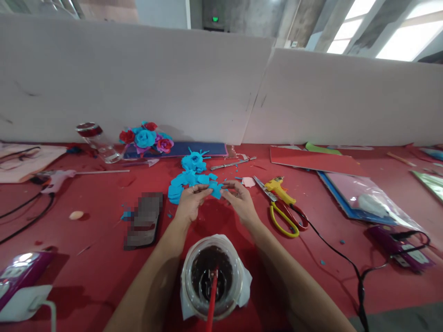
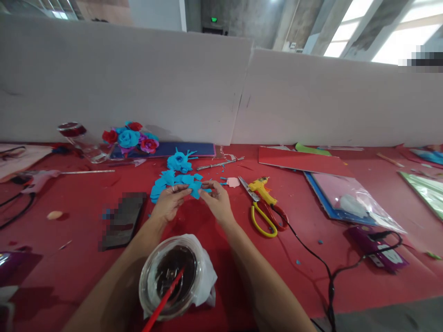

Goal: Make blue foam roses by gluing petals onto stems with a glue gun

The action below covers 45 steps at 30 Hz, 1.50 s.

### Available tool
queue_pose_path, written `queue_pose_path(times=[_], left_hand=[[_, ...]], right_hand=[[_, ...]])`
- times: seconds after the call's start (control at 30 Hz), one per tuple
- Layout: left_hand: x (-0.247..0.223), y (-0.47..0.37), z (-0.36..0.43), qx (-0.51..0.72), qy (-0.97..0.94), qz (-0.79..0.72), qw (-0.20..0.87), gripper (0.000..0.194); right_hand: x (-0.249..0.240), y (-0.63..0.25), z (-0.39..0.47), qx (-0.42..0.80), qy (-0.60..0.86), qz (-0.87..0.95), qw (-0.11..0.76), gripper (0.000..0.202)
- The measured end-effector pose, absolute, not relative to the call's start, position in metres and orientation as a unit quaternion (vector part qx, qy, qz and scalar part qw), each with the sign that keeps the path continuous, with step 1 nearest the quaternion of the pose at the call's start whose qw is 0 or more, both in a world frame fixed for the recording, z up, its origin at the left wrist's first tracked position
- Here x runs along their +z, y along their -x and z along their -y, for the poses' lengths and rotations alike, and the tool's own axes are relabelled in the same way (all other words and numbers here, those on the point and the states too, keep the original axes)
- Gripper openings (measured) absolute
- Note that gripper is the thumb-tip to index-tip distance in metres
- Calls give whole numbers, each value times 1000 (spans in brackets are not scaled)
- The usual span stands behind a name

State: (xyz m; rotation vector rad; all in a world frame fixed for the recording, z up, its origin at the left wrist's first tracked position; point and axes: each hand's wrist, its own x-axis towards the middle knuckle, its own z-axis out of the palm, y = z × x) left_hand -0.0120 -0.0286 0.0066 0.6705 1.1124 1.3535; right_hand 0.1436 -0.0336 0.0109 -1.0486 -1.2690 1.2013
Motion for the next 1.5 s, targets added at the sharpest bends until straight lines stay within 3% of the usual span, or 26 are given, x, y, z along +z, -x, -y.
queue_pose_path(times=[0.07, 0.17, 0.27, 0.5, 0.7, 0.87, 1.03, 1.5], left_hand=[[8, 11, 29, 580, -289, -484, 588, 43], [10, 9, 30, 571, -293, -489, 591, 40], [8, 11, 28, 565, -308, -492, 587, 38], [-2, 44, 19, 606, -300, -545, 496, 41], [11, 36, 26, 543, -322, -494, 598, 41], [11, 26, 30, 508, -369, -472, 619, 39], [8, 26, 31, 481, -376, -471, 637, 42], [7, 20, 30, 468, -359, -509, 627, 37]], right_hand=[[9, -142, 34, 457, 441, 579, 512, 34], [4, -141, 32, 410, 458, 598, 515, 23], [0, -141, 29, 458, 480, 529, 529, 17], [4, -146, 27, 609, 452, 379, 530, 32], [14, -134, 38, 620, 432, 454, 473, 61], [5, -134, 34, 599, 428, 458, 497, 30], [0, -136, 31, 602, 423, 456, 502, 29], [-8, -130, 32, 464, 476, 538, 518, 17]])
